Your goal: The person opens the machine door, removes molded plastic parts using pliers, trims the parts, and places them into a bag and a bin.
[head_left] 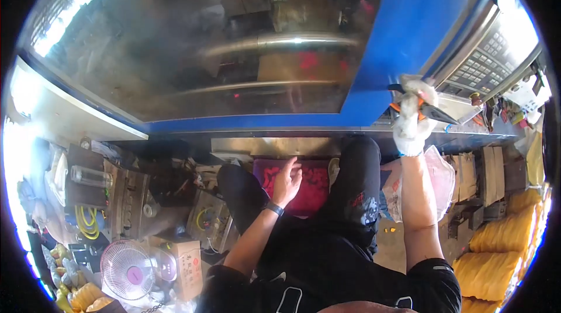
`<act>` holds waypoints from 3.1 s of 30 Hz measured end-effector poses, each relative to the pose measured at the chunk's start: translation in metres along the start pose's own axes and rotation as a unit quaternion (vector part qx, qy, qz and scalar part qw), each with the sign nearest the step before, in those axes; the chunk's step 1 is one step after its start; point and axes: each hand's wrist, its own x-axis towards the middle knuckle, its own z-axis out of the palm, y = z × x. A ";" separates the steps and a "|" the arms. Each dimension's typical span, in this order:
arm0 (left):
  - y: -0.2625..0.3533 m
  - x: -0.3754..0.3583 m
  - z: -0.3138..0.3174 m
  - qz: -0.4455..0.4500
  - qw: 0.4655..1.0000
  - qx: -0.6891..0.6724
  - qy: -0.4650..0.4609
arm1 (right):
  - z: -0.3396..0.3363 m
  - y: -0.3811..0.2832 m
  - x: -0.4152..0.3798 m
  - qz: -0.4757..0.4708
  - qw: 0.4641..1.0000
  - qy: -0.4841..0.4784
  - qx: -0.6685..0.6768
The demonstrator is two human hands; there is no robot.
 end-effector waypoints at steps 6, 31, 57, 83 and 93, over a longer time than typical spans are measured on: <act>0.031 0.001 -0.035 0.025 0.999 -0.024 0.036 | 0.043 0.005 -0.007 -0.053 0.995 -0.079 -0.024; 0.119 0.093 -0.150 0.291 0.932 0.140 0.164 | 0.093 0.065 -0.082 0.570 0.733 -0.025 0.369; 0.110 0.138 -0.205 0.275 0.854 0.343 0.277 | 0.313 0.323 0.293 0.207 0.903 -0.193 -0.322; 0.127 0.180 -0.214 0.434 0.792 0.271 0.333 | 0.349 0.382 0.343 -0.027 0.835 -0.293 -0.464; 0.120 0.173 -0.216 0.417 0.814 0.254 0.315 | 0.333 0.343 0.325 0.039 0.861 -0.280 -0.422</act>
